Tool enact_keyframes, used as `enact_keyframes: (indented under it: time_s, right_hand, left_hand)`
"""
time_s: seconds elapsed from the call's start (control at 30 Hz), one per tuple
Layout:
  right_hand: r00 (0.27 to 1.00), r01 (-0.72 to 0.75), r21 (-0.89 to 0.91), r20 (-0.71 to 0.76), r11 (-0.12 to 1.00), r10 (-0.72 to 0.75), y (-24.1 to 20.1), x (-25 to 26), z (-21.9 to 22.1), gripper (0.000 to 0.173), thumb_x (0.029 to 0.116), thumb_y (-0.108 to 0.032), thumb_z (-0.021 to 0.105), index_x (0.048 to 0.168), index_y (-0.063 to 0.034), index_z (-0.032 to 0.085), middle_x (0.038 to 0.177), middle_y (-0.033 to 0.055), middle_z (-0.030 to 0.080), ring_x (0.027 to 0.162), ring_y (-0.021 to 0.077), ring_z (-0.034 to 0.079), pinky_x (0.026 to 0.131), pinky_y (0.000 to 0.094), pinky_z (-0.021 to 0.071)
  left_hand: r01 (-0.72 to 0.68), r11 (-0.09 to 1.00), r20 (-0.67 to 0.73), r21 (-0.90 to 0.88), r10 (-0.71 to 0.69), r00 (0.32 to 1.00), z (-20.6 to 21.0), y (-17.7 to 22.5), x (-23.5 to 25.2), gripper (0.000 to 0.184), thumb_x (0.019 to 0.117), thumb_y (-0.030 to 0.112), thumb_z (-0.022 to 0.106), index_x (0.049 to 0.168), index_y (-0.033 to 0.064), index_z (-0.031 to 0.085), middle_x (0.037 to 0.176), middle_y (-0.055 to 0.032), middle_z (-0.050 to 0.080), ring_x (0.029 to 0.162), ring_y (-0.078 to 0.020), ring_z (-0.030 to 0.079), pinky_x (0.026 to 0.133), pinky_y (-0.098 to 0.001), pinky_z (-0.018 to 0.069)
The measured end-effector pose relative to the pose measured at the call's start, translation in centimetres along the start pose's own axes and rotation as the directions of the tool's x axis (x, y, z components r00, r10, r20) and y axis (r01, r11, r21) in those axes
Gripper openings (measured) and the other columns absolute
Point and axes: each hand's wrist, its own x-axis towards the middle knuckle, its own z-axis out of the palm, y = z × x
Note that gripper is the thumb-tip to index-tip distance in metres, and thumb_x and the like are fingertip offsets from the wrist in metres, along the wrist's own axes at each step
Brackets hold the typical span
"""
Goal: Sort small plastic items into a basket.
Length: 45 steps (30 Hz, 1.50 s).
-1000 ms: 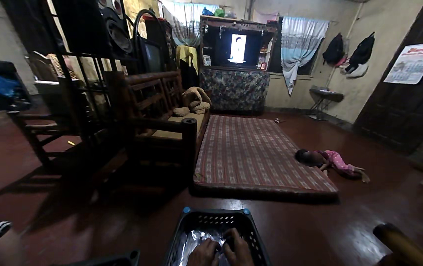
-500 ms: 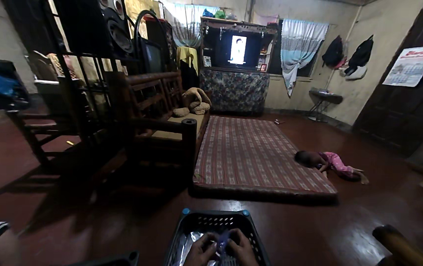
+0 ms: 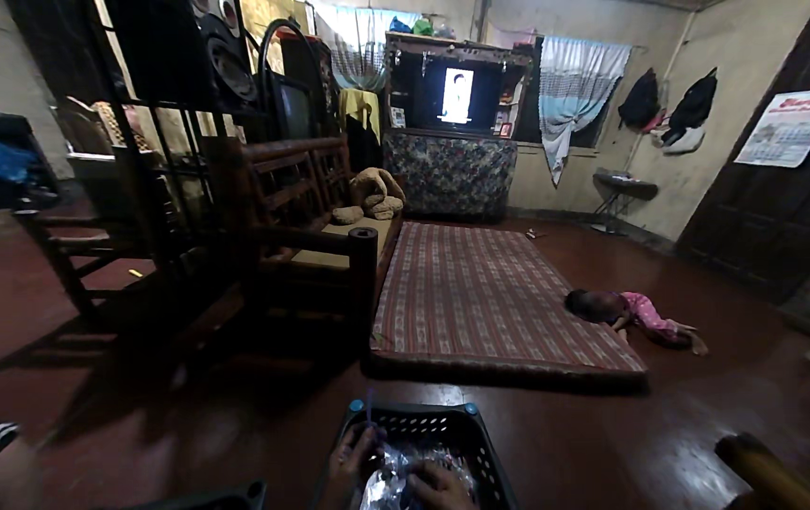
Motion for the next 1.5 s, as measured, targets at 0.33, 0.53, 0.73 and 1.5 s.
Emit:
enact_keyframes:
  time_s: [0.33, 0.53, 0.73, 1.5]
  right_hand:
    - [0.999, -0.011, -0.255, 0.030, 0.967, 0.019, -1.3, -0.5, -0.1, 0.025, 0.1057, -0.004, 0.049, 0.119, 0.0144, 0.058, 0.096, 0.0176, 0.064, 0.079, 0.0176, 0.064, 0.080, 0.0363, 0.0562]
    - [0.991, 0.109, -0.269, -0.040, 0.957, -0.125, 0.6, 0.4, -0.9, 0.026, 0.1044, -0.009, 0.052, 0.118, 0.0125, 0.060, 0.089, 0.0138, 0.067, 0.074, 0.0151, 0.065, 0.075, 0.0346, 0.0567]
    - [0.992, 0.121, -0.391, 0.028, 0.913, -0.119, -0.1, 0.1, -0.9, 0.027, 0.1044, -0.009, 0.052, 0.117, 0.0126, 0.062, 0.092, 0.0187, 0.068, 0.077, 0.0212, 0.066, 0.078, 0.0403, 0.0569]
    - [0.951, 0.248, -0.652, 0.304, 0.716, -0.053, -1.0, -0.4, 0.9, 0.031, 0.1043, -0.012, 0.054, 0.127, 0.0072, 0.063, 0.110, 0.0250, 0.070, 0.095, 0.0360, 0.071, 0.091, 0.0530, 0.0550]
  left_hand:
    - [0.025, 0.986, -0.069, -0.163, -0.036, 0.997, -0.1, 1.2, -0.3, 0.024, 0.1114, 0.013, 0.036, 0.111, 0.0061, 0.059, 0.089, 0.0012, 0.071, 0.073, -0.0050, 0.067, 0.067, -0.0208, 0.0565]
    - [0.066, 0.900, 0.289, 0.430, -0.207, 0.935, -0.2, -0.1, -0.9, 0.027, 0.0954, 0.000, 0.066, 0.121, -0.0068, 0.061, 0.098, -0.0036, 0.068, 0.083, -0.0052, 0.064, 0.080, -0.0239, 0.0545]
    - [0.026, 0.906, 0.213, 0.423, -0.128, 0.969, -0.7, -0.3, -0.4, 0.008, 0.0960, 0.001, 0.064, 0.102, -0.0028, 0.067, 0.085, 0.0004, 0.067, 0.074, -0.0037, 0.062, 0.075, -0.0232, 0.0541]
    - [-0.329, 0.940, -0.447, 0.084, 0.331, 0.831, -9.5, 8.9, -5.4, 0.019, 0.1072, 0.007, 0.046, 0.099, 0.0127, 0.062, 0.071, 0.0113, 0.066, 0.056, 0.0026, 0.060, 0.052, -0.0139, 0.0519]
